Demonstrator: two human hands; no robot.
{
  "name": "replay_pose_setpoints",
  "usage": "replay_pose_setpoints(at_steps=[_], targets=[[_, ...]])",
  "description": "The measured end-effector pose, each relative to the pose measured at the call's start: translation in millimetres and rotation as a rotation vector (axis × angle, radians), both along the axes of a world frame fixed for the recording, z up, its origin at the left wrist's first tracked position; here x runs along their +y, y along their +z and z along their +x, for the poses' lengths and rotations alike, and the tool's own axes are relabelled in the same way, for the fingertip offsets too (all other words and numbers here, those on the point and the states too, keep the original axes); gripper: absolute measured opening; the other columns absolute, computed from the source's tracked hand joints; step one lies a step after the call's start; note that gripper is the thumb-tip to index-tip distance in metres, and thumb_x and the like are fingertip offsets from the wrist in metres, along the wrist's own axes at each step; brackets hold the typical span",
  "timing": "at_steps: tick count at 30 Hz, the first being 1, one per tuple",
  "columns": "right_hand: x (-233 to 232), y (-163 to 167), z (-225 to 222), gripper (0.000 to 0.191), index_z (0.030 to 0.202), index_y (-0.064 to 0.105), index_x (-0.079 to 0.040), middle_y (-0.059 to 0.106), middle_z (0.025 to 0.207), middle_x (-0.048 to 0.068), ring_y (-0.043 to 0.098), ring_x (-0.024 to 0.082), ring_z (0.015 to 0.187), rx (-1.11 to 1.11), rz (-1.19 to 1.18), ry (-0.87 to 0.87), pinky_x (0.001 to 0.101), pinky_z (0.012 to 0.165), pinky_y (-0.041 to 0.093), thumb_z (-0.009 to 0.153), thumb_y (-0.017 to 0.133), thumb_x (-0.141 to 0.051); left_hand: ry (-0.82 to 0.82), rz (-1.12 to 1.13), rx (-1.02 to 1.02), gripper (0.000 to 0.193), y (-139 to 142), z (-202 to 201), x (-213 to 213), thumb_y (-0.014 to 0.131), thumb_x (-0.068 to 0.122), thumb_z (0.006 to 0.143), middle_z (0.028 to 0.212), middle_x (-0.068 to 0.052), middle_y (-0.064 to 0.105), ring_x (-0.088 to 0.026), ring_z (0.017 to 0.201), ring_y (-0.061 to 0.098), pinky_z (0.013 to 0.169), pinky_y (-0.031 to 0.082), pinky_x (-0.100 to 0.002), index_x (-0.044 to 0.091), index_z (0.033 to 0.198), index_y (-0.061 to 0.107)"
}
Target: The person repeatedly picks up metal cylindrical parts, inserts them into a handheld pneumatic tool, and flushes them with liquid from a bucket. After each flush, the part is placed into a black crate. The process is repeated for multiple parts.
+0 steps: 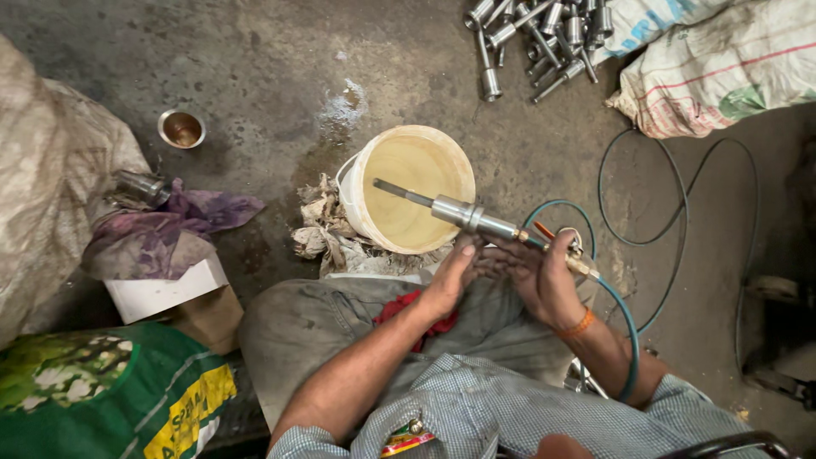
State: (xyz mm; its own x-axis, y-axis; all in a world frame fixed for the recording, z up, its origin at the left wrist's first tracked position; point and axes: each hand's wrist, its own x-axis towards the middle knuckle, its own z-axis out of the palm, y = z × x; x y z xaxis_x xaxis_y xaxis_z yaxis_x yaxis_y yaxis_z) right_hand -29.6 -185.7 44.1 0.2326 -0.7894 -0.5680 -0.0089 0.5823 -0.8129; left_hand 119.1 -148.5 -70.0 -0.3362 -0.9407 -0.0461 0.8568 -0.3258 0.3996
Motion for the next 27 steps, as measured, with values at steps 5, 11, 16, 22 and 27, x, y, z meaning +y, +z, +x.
replay_pose_setpoints(at_steps=[5,11,16,22,27], targets=[[-7.8,-4.4,3.4,0.121,0.142,0.055,0.009,0.067,0.128,0.021,0.063,0.029,0.118,-0.022,0.030,0.060,0.0450,0.107,0.046,0.084,0.016,-0.090,0.049,-0.070,0.074,0.060,10.9,10.5,-2.2,0.043,0.042,0.106,0.145,-0.011,0.052,-0.022,0.128,0.055,0.108,0.045,-0.041,0.006,0.153,0.034],[-19.8,-2.3,11.6,0.102,0.140,0.054,0.005,0.068,0.129,0.021,0.066,0.029,0.112,0.026,0.017,0.021,0.0449,0.098,0.053,0.092,0.023,-0.079,0.064,-0.093,0.134,0.058,20.3,20.1,-5.9,0.044,0.045,0.106,0.140,-0.013,0.054,-0.025,0.131,0.055,0.109,0.045,-0.044,0.005,0.148,0.039],[-28.0,-3.2,17.8,0.091,0.138,0.055,0.002,0.069,0.128,0.021,0.068,0.028,0.110,0.054,-0.047,0.042,0.0432,0.095,0.053,0.097,0.028,-0.074,0.031,-0.045,0.184,0.061,22.0,26.1,-8.2,0.046,0.050,0.104,0.136,-0.012,0.057,-0.025,0.132,0.054,0.111,0.043,-0.044,0.006,0.146,0.040],[-34.8,-0.3,23.8,0.088,0.135,0.056,0.001,0.070,0.126,0.019,0.071,0.026,0.108,0.134,-0.044,0.071,0.0406,0.091,0.056,0.097,0.028,-0.072,0.029,-0.038,0.233,0.066,25.5,30.3,-10.6,0.047,0.050,0.102,0.138,-0.012,0.056,-0.024,0.133,0.053,0.111,0.043,-0.045,0.006,0.151,0.038],[-37.2,3.8,25.6,0.086,0.135,0.056,0.000,0.073,0.117,0.018,0.072,0.026,0.107,0.146,-0.037,0.111,0.0394,0.088,0.057,0.098,0.027,-0.071,0.037,-0.040,0.230,0.067,27.9,32.1,-10.0,0.048,0.050,0.103,0.140,-0.012,0.056,-0.025,0.133,0.053,0.112,0.043,-0.045,0.005,0.152,0.037]])
